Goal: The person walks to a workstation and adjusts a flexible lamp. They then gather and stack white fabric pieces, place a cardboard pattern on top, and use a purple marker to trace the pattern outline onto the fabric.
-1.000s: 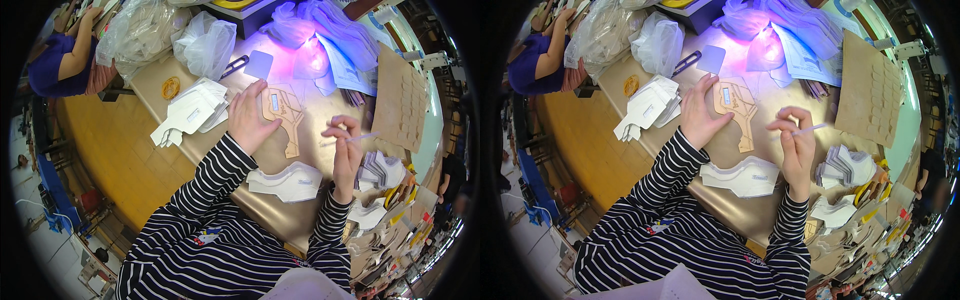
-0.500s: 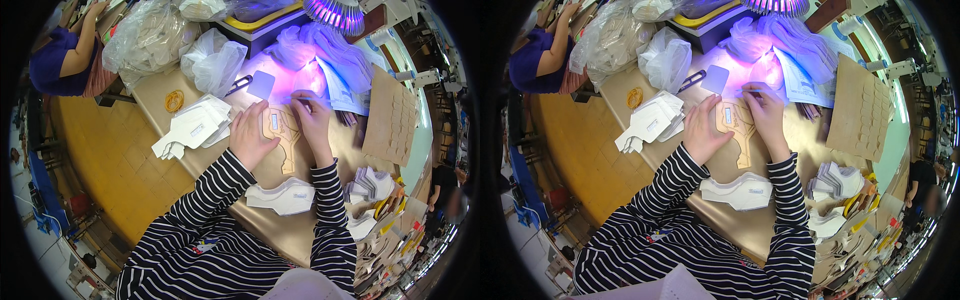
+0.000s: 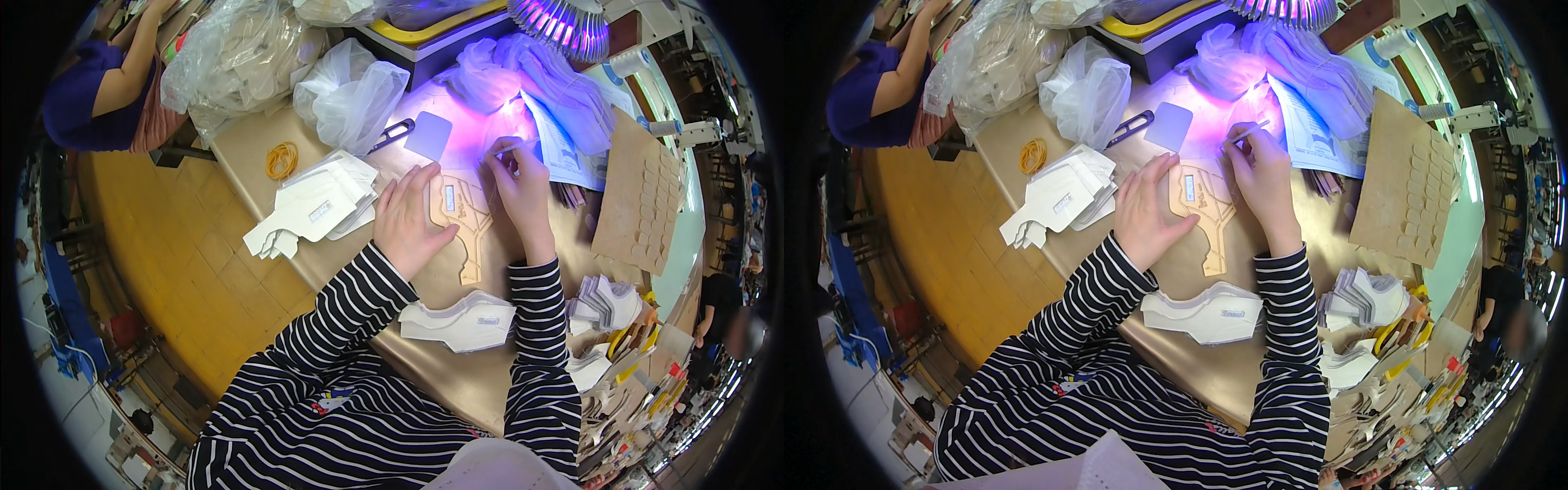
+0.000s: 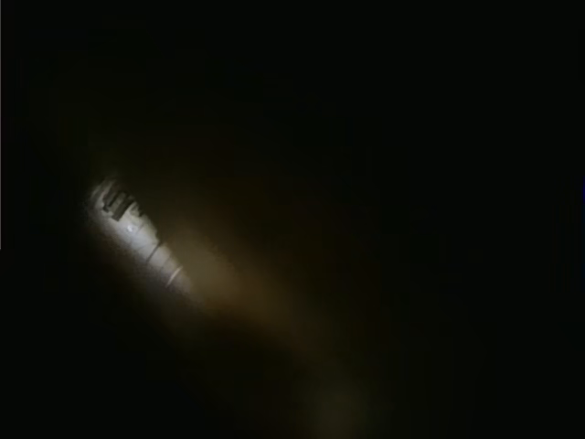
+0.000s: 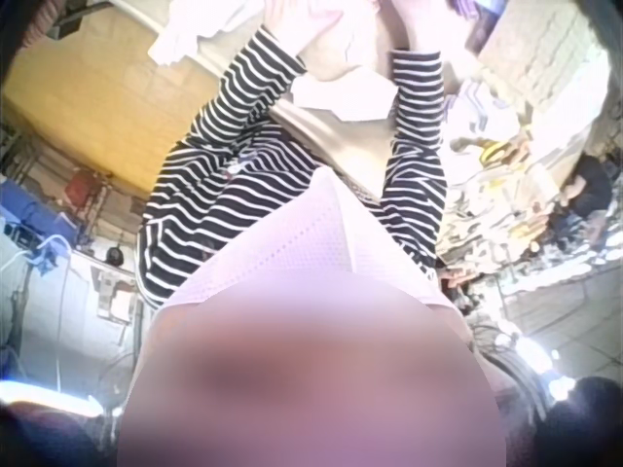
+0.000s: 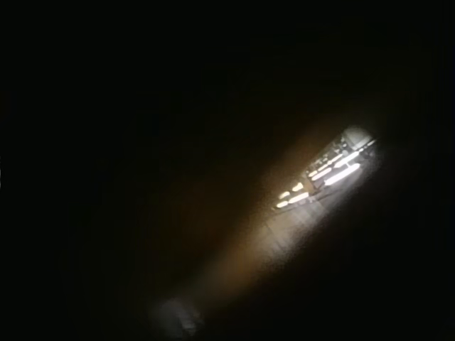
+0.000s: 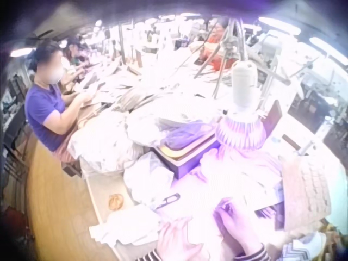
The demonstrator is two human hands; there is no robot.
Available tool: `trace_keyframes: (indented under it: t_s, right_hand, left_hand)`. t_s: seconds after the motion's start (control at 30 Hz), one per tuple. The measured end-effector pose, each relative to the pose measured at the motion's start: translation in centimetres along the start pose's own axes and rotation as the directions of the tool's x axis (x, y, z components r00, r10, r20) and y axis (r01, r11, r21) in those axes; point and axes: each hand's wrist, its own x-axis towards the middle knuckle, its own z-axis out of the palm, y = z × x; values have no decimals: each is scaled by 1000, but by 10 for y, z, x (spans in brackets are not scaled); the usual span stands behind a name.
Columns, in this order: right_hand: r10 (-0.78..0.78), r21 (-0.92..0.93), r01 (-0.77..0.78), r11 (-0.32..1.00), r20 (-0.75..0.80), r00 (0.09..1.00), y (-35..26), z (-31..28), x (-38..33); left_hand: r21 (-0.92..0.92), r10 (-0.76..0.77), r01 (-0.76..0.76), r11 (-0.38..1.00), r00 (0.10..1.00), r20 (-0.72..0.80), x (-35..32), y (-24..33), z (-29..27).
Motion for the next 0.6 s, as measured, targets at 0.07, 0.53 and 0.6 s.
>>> trace_keyframes:
  t_s: [0.07, 0.53, 0.6]
  right_hand:
    - [-23, 8, 23, 1000, -31, 999, -1, 0, 0]
    - [78, 412, -168, 896, 226, 971, -26, 19, -13]
    - [25, 318, -107, 942, 251, 968, -25, 19, -16]
  left_hand:
    - [-3, -3, 3, 1000, 1000, 1, 0, 0, 0]
    - [-35, -28, 29, 999, 1000, 14, -1, 0, 0]
    - [-34, -32, 32, 999, 999, 17, -1, 0, 0]
